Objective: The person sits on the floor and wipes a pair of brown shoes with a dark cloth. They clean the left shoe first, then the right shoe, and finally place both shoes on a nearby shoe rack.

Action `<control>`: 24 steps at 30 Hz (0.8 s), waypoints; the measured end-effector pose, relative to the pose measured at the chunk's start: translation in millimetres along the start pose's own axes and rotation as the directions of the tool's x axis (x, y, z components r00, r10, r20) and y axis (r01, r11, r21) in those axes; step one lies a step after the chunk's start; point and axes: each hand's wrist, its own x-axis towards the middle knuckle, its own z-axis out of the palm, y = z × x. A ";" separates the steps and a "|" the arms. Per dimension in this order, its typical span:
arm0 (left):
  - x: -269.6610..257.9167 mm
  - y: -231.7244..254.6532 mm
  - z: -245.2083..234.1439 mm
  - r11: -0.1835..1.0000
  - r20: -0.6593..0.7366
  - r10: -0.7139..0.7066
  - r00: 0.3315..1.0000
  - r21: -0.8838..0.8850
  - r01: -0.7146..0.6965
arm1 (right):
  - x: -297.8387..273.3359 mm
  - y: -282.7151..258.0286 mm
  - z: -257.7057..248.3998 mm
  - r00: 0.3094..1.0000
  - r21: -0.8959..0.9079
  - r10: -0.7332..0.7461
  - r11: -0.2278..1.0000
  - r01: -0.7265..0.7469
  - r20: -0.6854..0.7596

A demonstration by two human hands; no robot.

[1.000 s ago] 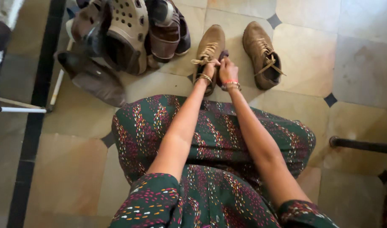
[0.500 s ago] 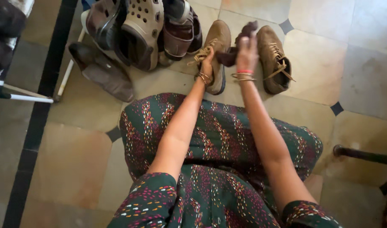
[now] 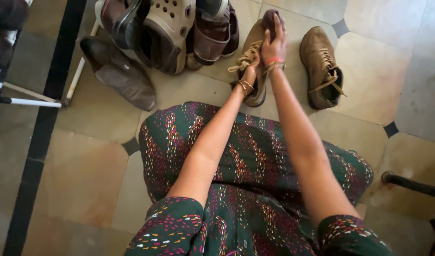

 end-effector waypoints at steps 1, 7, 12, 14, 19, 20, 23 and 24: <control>0.4 0.4 -0.4 0.997 -0.004 -0.057 0.998 -0.059 0.057 | 1.1 3.4 2.8 0.998 0.015 0.003 1.000 -0.003 0.058; -0.3 -4.0 -5.5 0.998 -0.030 0.064 0.998 0.026 -0.063 | -25.4 -22.2 -34.3 0.980 0.086 -0.030 0.996 0.014 0.196; 1.9 -3.2 2.7 0.947 0.120 -0.086 0.989 -0.298 0.119 | -81.8 -38.4 -68.7 0.962 0.049 0.025 0.998 -0.040 0.273; -0.5 -2.8 2.0 0.946 0.130 -0.118 0.985 -0.286 0.151 | -98.8 -42.7 -81.7 0.936 0.001 0.096 0.995 -0.102 0.340; -1.0 4.7 2.2 0.990 0.076 -0.024 0.997 -0.139 0.035 | -145.8 -63.8 -120.3 0.944 0.090 -0.072 0.995 0.045 0.321; -1.0 8.0 3.0 0.998 0.010 0.057 0.998 0.016 -0.057 | -153.5 -71.3 -127.3 0.938 0.090 -0.073 0.995 0.045 0.339; -7.5 19.5 14.6 0.997 -0.094 0.025 0.995 -0.072 -0.032 | -167.1 -96.6 -154.2 0.904 0.076 -0.035 0.997 0.003 0.426; -9.0 27.5 18.0 0.996 -0.082 0.067 0.994 -0.059 -0.072 | -163.6 -105.0 -160.9 0.889 0.069 -0.019 0.998 -0.014 0.458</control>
